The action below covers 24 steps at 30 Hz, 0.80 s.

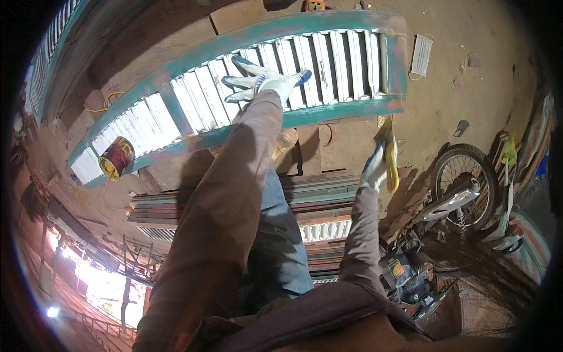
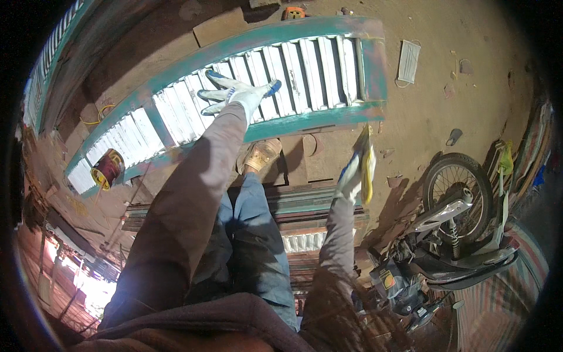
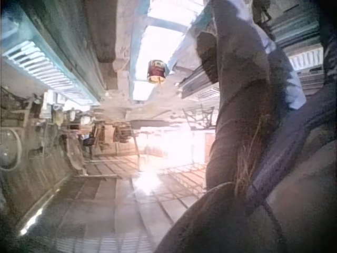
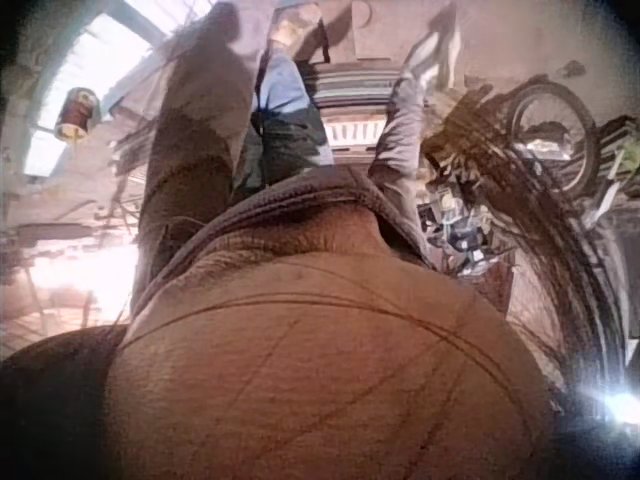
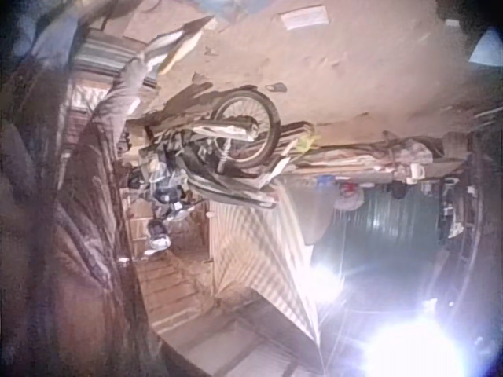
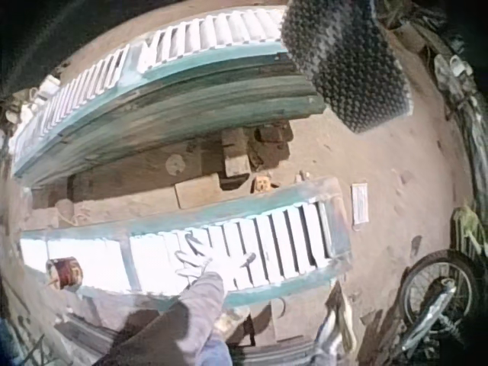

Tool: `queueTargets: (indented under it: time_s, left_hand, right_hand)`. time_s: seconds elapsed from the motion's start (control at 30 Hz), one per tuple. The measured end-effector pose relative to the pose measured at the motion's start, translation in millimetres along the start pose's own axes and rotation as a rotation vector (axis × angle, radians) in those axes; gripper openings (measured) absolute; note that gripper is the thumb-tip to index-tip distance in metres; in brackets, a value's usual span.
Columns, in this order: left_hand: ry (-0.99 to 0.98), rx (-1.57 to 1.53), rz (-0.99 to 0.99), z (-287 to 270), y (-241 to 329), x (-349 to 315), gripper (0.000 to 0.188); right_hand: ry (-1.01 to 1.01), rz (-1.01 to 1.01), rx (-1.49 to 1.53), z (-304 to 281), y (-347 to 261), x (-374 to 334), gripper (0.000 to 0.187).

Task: The person paints white slatted wooden panels with a yellow brush, dipping the brush into a yellow paint can and applying paint to the slats. The person moves between panels, repositions the paint can, and continues brushing the surfaces.

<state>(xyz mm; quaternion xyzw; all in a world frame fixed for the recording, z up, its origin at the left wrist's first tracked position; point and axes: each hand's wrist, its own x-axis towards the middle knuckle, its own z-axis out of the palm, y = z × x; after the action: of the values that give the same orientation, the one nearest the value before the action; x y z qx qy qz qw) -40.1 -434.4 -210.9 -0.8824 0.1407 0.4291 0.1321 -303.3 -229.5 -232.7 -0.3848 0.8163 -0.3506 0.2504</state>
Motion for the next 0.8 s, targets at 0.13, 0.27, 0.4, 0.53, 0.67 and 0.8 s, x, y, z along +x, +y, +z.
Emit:
queueTargets:
  time_s: [0.13,0.27,0.4,0.53,0.67,0.8]
  left_hand:
    - [0.022,0.012,0.035,3.2,1.4,-3.7,0.156]
    - [0.051,0.026,0.066,6.7,-0.3,-2.2,0.156]
    - [0.074,0.01,0.042,1.1,-1.4,-11.1,0.156]
    - [0.057,-0.005,0.037,-6.3,11.4,-29.4,0.156]
    - [0.062,0.022,0.033,-10.5,8.8,-29.7,0.156]
    - [0.092,0.025,0.072,-9.5,10.7,-37.3,0.154]
  right_hand:
    - [-0.088,-0.483,-0.581,17.6,-57.5,95.5,0.032]
    - [-0.231,-0.669,-0.574,31.5,-34.7,159.4,0.039]
    - [-0.386,-0.802,-0.749,12.1,-21.2,134.1,0.036]
    - [-0.439,-0.663,-0.551,-20.5,-26.2,123.1,0.029]
    - [-0.349,-0.728,-0.37,-16.7,-58.9,173.9,0.029]
    - [-0.473,-0.726,-0.48,6.6,-54.9,195.5,0.033]
